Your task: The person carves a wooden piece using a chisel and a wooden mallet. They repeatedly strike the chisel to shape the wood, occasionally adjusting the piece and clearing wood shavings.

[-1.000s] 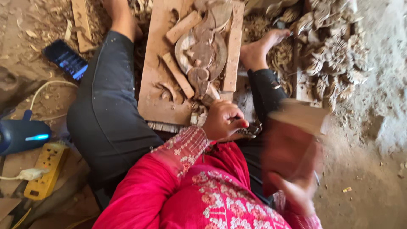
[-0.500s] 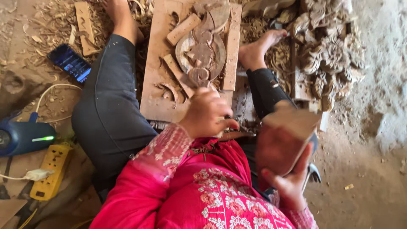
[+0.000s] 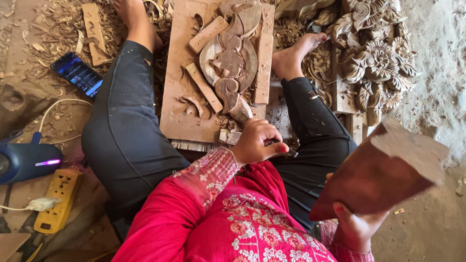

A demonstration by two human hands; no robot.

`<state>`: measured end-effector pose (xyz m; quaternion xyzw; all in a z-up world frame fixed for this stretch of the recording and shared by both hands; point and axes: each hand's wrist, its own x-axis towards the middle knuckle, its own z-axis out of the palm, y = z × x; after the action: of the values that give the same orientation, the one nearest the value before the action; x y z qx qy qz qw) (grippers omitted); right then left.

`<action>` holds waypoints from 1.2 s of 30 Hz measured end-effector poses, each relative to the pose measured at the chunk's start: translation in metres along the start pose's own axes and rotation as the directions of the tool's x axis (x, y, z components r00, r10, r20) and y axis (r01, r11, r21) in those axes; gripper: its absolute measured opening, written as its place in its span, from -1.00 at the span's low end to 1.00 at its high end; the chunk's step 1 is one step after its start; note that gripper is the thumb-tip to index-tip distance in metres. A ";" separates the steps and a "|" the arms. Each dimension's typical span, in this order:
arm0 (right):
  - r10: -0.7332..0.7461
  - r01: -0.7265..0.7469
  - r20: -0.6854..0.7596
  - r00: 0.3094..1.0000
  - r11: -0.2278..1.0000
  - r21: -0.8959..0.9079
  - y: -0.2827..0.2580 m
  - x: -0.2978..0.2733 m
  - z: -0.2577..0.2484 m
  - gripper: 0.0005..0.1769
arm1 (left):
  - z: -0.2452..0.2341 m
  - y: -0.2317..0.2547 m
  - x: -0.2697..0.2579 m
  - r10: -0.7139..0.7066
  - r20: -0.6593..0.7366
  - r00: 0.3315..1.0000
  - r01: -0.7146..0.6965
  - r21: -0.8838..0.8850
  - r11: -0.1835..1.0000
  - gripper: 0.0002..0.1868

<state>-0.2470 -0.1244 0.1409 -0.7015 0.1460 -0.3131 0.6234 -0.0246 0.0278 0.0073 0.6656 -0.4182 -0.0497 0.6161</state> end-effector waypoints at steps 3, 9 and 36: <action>0.032 -0.030 0.041 0.999 0.998 -0.056 0.008 -0.001 0.001 0.22 | -0.008 -0.001 -0.002 0.016 0.010 1.000 -0.015 -0.051 0.999 -0.59; 0.050 0.080 0.295 0.954 0.907 -0.413 0.056 -0.008 0.018 0.26 | -0.015 -0.005 -0.003 0.017 -0.005 1.000 -0.017 -0.035 0.999 -0.61; -0.109 0.117 0.043 0.993 0.925 -0.362 0.037 -0.012 -0.019 0.45 | -0.015 0.003 0.008 -0.014 0.174 0.985 0.010 0.024 1.000 -0.50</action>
<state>-0.2609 -0.1386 0.1028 -0.8154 0.1539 -0.3083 0.4651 -0.0121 0.0346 0.0173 0.6683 -0.4669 -0.1065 0.5692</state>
